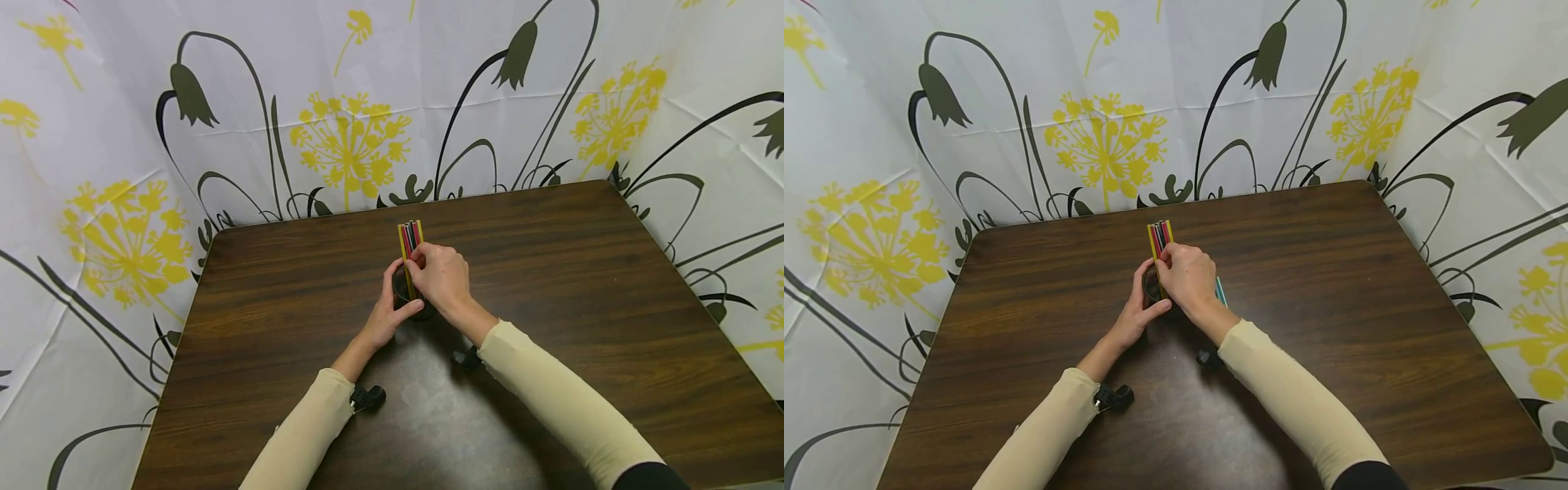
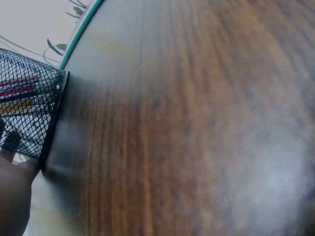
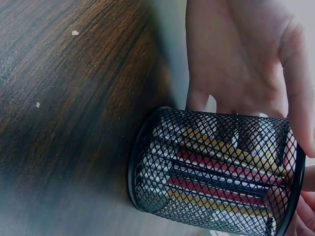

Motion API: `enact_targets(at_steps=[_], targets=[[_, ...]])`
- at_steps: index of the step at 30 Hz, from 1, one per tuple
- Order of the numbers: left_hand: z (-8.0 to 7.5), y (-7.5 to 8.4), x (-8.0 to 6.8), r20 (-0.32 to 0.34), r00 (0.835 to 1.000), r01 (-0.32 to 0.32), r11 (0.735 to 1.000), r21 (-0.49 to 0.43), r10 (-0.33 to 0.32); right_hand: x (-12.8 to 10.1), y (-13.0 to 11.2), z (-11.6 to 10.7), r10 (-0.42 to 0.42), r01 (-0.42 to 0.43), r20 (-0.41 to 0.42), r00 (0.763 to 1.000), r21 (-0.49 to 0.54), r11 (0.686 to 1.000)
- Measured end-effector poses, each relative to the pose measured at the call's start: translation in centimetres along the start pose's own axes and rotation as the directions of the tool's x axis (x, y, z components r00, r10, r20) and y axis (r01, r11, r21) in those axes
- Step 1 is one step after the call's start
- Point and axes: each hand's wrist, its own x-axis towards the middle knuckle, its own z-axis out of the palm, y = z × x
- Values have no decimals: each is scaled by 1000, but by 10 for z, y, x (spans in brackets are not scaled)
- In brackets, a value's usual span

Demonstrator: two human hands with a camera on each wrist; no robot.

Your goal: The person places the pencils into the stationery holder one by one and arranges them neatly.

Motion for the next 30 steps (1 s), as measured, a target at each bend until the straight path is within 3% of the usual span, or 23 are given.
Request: enact_targets(at_steps=[22, 30], targets=[[0, 0, 1, -10, 1000, 6, 1000, 14, -6, -1, 5, -1, 1, -1, 40, 999, 8, 1000], [0, -1, 1, -2, 1000, 12, 1000, 4, -12, -2, 4, -12, -6, 5, 39, 999, 34, 999]])
